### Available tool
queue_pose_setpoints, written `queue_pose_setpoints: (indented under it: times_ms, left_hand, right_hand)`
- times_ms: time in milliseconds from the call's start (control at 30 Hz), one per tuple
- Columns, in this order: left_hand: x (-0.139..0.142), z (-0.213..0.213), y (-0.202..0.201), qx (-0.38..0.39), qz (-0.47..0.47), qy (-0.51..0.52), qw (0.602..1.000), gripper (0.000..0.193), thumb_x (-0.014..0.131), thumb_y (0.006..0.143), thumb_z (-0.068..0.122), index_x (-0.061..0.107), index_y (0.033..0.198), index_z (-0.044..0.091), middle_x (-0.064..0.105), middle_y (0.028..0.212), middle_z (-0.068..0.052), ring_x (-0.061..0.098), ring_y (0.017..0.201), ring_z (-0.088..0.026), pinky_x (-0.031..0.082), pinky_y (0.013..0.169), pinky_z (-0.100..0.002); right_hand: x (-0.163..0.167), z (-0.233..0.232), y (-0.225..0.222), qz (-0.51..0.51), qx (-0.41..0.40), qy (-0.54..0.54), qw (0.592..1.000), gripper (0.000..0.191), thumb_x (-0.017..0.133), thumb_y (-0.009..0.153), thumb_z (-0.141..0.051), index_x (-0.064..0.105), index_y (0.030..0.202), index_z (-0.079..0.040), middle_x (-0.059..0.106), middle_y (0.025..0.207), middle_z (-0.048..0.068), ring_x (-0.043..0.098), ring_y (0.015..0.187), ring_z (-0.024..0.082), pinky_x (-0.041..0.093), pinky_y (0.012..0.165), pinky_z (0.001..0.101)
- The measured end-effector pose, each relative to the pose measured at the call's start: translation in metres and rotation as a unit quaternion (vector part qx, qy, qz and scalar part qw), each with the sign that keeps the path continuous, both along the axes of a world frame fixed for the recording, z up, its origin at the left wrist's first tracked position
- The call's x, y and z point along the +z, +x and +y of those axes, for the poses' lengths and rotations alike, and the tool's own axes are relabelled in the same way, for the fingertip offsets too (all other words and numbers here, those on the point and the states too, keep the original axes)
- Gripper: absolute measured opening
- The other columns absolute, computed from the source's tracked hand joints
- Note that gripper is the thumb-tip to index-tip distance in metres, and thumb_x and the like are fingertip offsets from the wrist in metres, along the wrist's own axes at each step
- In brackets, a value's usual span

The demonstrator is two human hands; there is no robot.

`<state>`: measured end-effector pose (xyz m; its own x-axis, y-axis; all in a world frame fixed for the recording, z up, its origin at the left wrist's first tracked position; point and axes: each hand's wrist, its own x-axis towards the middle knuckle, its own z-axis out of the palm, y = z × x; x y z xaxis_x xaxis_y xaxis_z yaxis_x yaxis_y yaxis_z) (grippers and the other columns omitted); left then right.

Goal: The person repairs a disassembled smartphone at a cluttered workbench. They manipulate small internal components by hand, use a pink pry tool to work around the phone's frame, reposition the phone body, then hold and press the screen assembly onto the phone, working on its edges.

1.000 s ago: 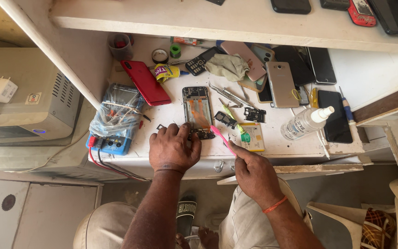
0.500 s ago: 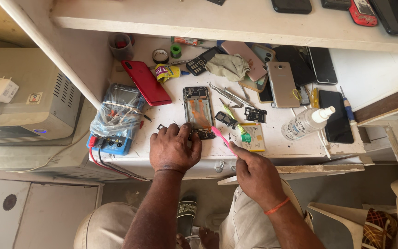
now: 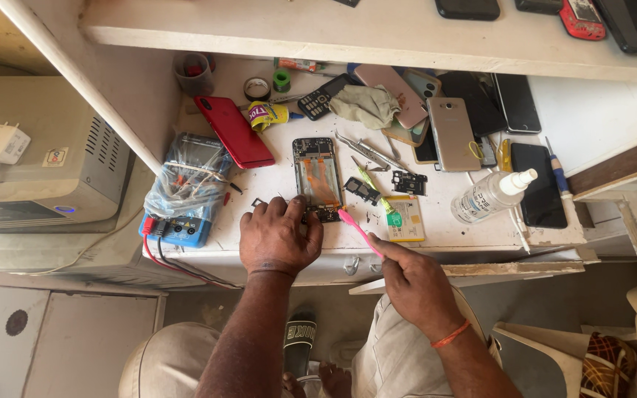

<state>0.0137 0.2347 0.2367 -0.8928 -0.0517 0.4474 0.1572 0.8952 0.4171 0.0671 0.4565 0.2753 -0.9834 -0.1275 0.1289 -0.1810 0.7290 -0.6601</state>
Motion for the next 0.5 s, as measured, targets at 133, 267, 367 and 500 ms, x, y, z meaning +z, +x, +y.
queue_pose_setpoints:
  times_ms: [133, 267, 367, 500]
  left_hand:
    - [-0.002, -0.001, 0.0, -0.004, -0.007, -0.003, 1.0, 0.03, 0.065, 0.081, 0.03, 0.074, 0.107, 0.017, 0.067, 0.087, -0.007, 0.063, 0.084, -0.031, 0.045, 0.074, -0.049]
    - [-0.003, -0.002, 0.0, -0.003, -0.015, -0.011, 1.0, 0.034, 0.064, 0.077, 0.028, 0.074, 0.109, 0.019, 0.066, 0.087, -0.007, 0.063, 0.086, -0.031, 0.045, 0.074, -0.049]
    - [-0.002, -0.003, 0.001, -0.004, -0.025, -0.007, 1.0, 0.035, 0.064, 0.077, 0.026, 0.074, 0.11, 0.019, 0.066, 0.087, -0.007, 0.063, 0.086, -0.031, 0.045, 0.075, -0.049]
    - [-0.001, -0.003, 0.001, -0.002, -0.026, -0.01, 1.0, 0.037, 0.064, 0.076, 0.026, 0.074, 0.111, 0.02, 0.066, 0.086, -0.007, 0.063, 0.086, -0.031, 0.045, 0.075, -0.049]
  right_hand:
    - [-0.003, 0.004, -0.001, -0.009, -0.032, -0.037, 0.999, 0.035, 0.057, 0.094, -0.009, 0.071, 0.126, -0.011, 0.077, 0.109, 0.017, 0.078, 0.092, 0.025, 0.058, 0.08, 0.034]
    - [0.001, -0.001, -0.002, -0.062, -0.045, -0.063, 0.995, 0.038, 0.056, 0.094, -0.009, 0.071, 0.129, -0.014, 0.08, 0.097, 0.015, 0.072, 0.076, 0.023, 0.057, 0.073, 0.0314]
    - [0.004, -0.008, 0.001, -0.047, -0.019, -0.055, 0.997, 0.04, 0.055, 0.094, -0.008, 0.07, 0.13, -0.014, 0.079, 0.099, 0.015, 0.074, 0.074, 0.02, 0.058, 0.073, 0.0304]
    - [0.005, -0.02, 0.001, 0.012, 0.035, -0.026, 0.999, 0.041, 0.055, 0.094, -0.007, 0.068, 0.132, -0.012, 0.076, 0.108, 0.018, 0.076, 0.089, 0.028, 0.059, 0.079, 0.0352]
